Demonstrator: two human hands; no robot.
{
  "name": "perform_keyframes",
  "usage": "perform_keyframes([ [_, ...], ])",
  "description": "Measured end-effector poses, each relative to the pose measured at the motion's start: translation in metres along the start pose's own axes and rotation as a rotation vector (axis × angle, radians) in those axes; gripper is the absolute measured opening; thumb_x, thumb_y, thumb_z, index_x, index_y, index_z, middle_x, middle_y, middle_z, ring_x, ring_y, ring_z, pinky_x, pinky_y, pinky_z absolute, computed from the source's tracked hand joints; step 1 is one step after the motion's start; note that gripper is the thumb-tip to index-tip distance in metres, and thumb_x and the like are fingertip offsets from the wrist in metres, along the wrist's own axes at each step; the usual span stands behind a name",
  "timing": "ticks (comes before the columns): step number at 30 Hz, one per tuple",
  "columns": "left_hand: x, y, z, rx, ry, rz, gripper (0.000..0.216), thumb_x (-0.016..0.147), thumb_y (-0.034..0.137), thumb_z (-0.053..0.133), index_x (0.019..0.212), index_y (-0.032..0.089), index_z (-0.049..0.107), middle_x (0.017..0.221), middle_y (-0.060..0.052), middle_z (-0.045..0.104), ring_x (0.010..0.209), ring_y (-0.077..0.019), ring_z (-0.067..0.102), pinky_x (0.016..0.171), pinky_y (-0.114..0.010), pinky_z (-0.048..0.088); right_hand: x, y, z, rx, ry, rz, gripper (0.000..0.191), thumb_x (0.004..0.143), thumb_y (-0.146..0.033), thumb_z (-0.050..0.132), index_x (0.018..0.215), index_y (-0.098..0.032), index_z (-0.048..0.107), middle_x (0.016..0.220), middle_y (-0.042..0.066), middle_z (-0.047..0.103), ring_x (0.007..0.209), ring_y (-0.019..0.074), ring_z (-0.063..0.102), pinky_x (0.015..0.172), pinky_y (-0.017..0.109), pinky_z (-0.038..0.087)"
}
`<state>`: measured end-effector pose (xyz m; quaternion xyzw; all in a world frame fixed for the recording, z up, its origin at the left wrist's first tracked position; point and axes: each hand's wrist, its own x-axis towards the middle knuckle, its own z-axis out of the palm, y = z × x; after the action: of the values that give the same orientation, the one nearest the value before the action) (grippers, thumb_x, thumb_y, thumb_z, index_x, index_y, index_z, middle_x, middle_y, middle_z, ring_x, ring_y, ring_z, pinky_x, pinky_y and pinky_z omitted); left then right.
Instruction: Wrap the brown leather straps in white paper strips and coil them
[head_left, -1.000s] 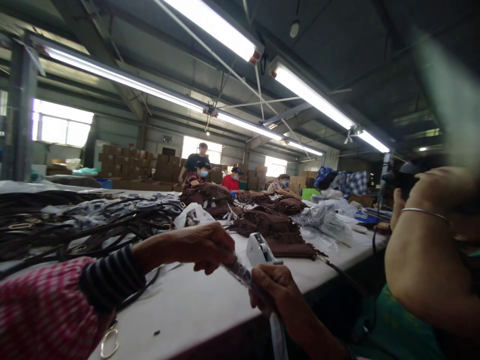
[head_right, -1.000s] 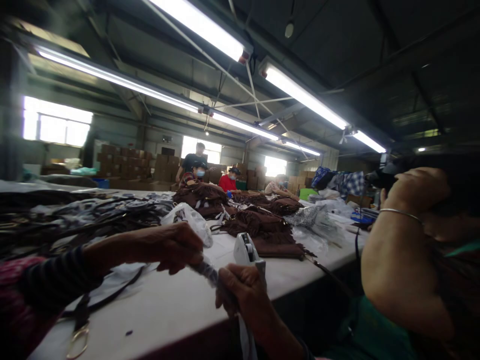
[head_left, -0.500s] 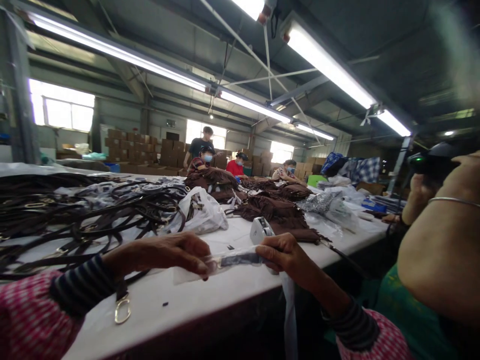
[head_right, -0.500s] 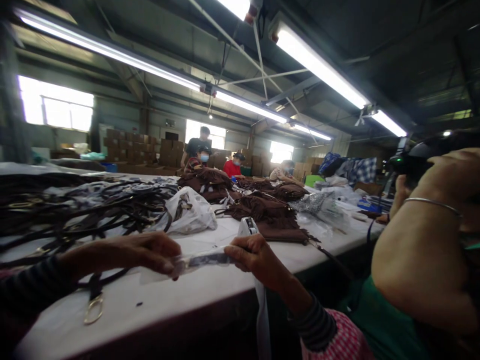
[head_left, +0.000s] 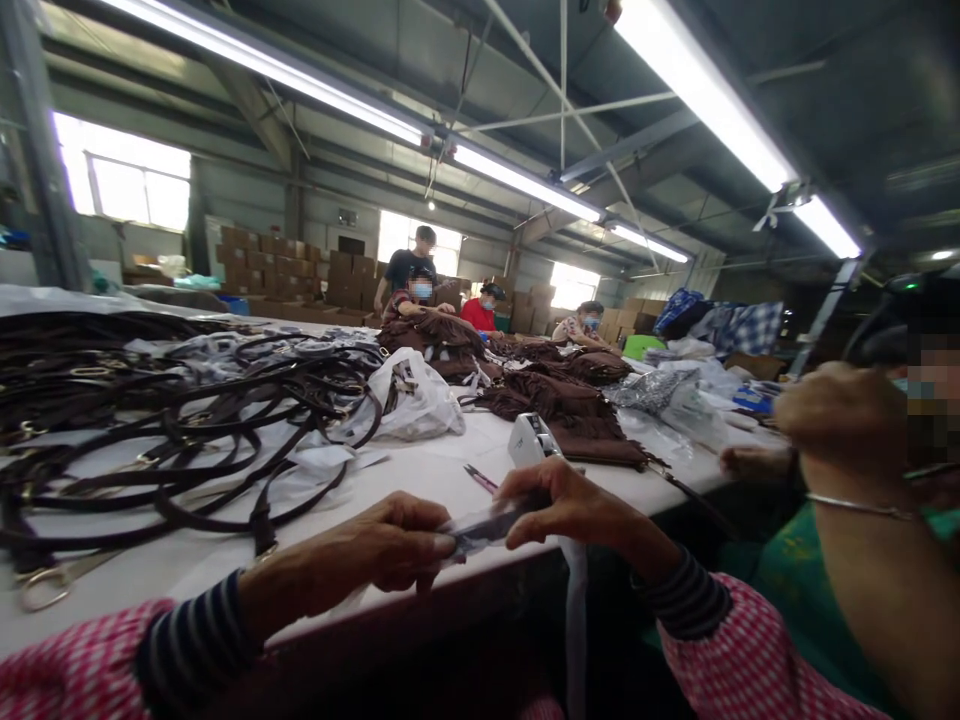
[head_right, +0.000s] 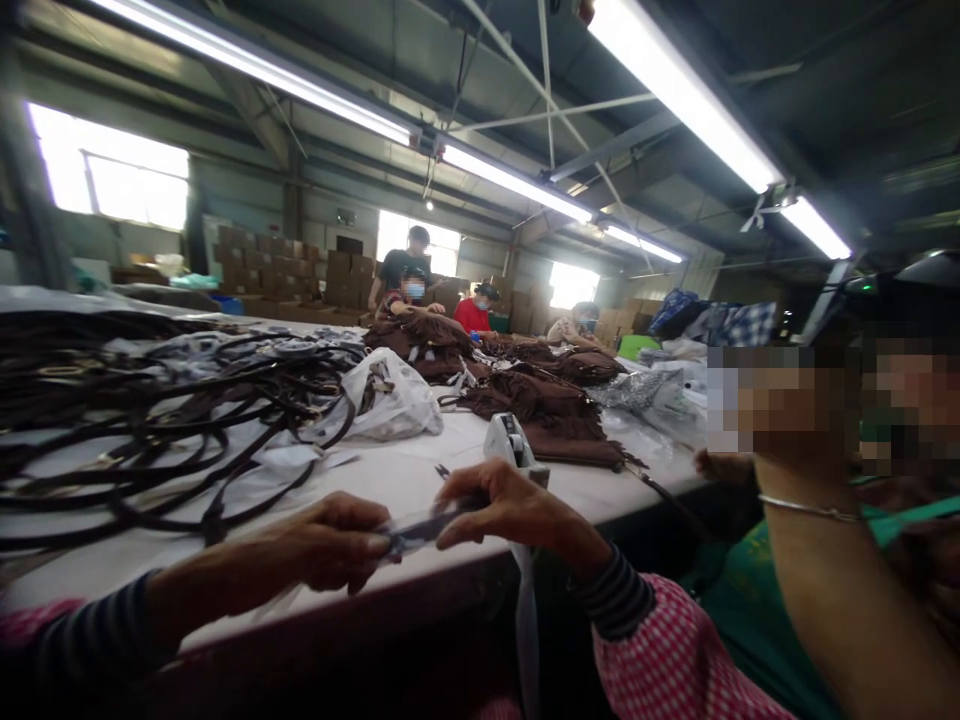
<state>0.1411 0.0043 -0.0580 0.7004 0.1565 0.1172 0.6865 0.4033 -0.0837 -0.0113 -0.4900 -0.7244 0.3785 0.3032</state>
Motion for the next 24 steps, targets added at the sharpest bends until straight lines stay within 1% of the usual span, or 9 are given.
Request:
perform_keyframes([
  [3, -0.011, -0.014, 0.0, -0.003, 0.038, -0.022, 0.041, 0.088, 0.052, 0.076, 0.076, 0.015, 0.063, 0.062, 0.005, 0.048, 0.052, -0.0076, 0.035, 0.048, -0.02, 0.022, -0.008, 0.007, -0.002, -0.085, 0.048, -0.045, 0.051, 0.07, -0.04, 0.093, 0.114, -0.018, 0.077, 0.078, -0.004, 0.061, 0.072, 0.0131, 0.053, 0.062, 0.022, 0.039],
  [7, -0.022, -0.026, 0.002, -0.146, 0.131, -0.078, 0.037, 0.081, 0.048, 0.083, 0.086, 0.014, 0.071, 0.067, -0.001, 0.065, 0.052, -0.0076, 0.048, 0.048, -0.017, 0.033, -0.012, 0.012, -0.002, -0.35, 0.19, -0.181, 0.023, 0.095, -0.035, 0.072, 0.11, -0.019, 0.078, 0.094, 0.004, 0.074, 0.086, 0.0199, 0.065, 0.079, 0.03, 0.048],
  [9, -0.023, -0.027, 0.006, -0.239, 0.119, -0.101, 0.037, 0.074, 0.043, 0.088, 0.091, 0.013, 0.075, 0.074, -0.005, 0.073, 0.052, -0.0082, 0.054, 0.049, -0.016, 0.039, -0.007, 0.01, -0.002, -0.526, 0.278, -0.307, 0.022, 0.102, -0.033, 0.063, 0.109, -0.019, 0.078, 0.1, 0.008, 0.076, 0.092, 0.0218, 0.068, 0.085, 0.033, 0.048],
  [12, -0.019, -0.027, 0.013, -0.345, 0.059, -0.108, 0.042, 0.071, 0.044, 0.09, 0.094, 0.011, 0.079, 0.068, -0.009, 0.076, 0.045, -0.0097, 0.059, 0.044, -0.015, 0.043, 0.006, 0.003, -0.005, -0.727, 0.461, -0.479, 0.03, 0.107, -0.035, 0.052, 0.112, -0.018, 0.076, 0.099, 0.01, 0.075, 0.094, 0.023, 0.067, 0.087, 0.034, 0.048],
  [16, -0.015, -0.021, 0.018, -0.405, 0.034, -0.046, 0.04, 0.077, 0.048, 0.087, 0.084, 0.01, 0.079, 0.062, -0.01, 0.076, 0.041, -0.0105, 0.061, 0.037, -0.014, 0.042, 0.027, 0.004, -0.017, -0.805, 0.636, -0.541, 0.033, 0.108, -0.037, 0.049, 0.114, -0.018, 0.075, 0.099, 0.011, 0.076, 0.094, 0.0235, 0.067, 0.088, 0.035, 0.048],
  [18, -0.015, -0.011, 0.017, -0.432, 0.059, 0.056, 0.036, 0.083, 0.047, 0.083, 0.086, 0.01, 0.08, 0.067, -0.011, 0.078, 0.045, -0.0124, 0.066, 0.04, -0.015, 0.046, 0.04, 0.015, -0.016, -0.724, 0.677, -0.508, 0.032, 0.106, -0.039, 0.052, 0.113, -0.018, 0.076, 0.101, 0.011, 0.077, 0.094, 0.0238, 0.068, 0.089, 0.035, 0.049],
  [20, -0.014, 0.005, 0.015, -0.443, 0.131, 0.199, 0.031, 0.088, 0.042, 0.081, 0.094, 0.011, 0.08, 0.076, -0.012, 0.08, 0.055, -0.015, 0.072, 0.047, -0.017, 0.052, 0.054, 0.031, -0.001, -0.511, 0.672, -0.43, 0.034, 0.104, -0.044, 0.054, 0.105, -0.018, 0.076, 0.093, 0.01, 0.077, 0.087, 0.0224, 0.069, 0.083, 0.033, 0.05],
  [22, -0.009, 0.021, 0.015, -0.438, 0.208, 0.331, 0.03, 0.088, 0.038, 0.081, 0.099, 0.01, 0.08, 0.083, -0.013, 0.081, 0.064, -0.0169, 0.075, 0.056, -0.02, 0.056, 0.065, 0.047, 0.031, -0.191, 0.604, -0.308, 0.043, 0.1, -0.054, 0.058, 0.086, -0.016, 0.074, 0.073, 0.005, 0.072, 0.068, 0.0182, 0.064, 0.068, 0.029, 0.049],
  [24, -0.001, 0.031, 0.016, -0.437, 0.286, 0.408, 0.031, 0.087, 0.036, 0.083, 0.103, 0.01, 0.08, 0.088, -0.014, 0.081, 0.072, -0.019, 0.076, 0.065, -0.023, 0.059, 0.071, 0.06, 0.074, 0.178, 0.496, -0.231, 0.054, 0.093, -0.067, 0.06, 0.079, -0.015, 0.069, 0.068, 0.004, 0.068, 0.059, 0.0149, 0.06, 0.059, 0.026, 0.047],
])
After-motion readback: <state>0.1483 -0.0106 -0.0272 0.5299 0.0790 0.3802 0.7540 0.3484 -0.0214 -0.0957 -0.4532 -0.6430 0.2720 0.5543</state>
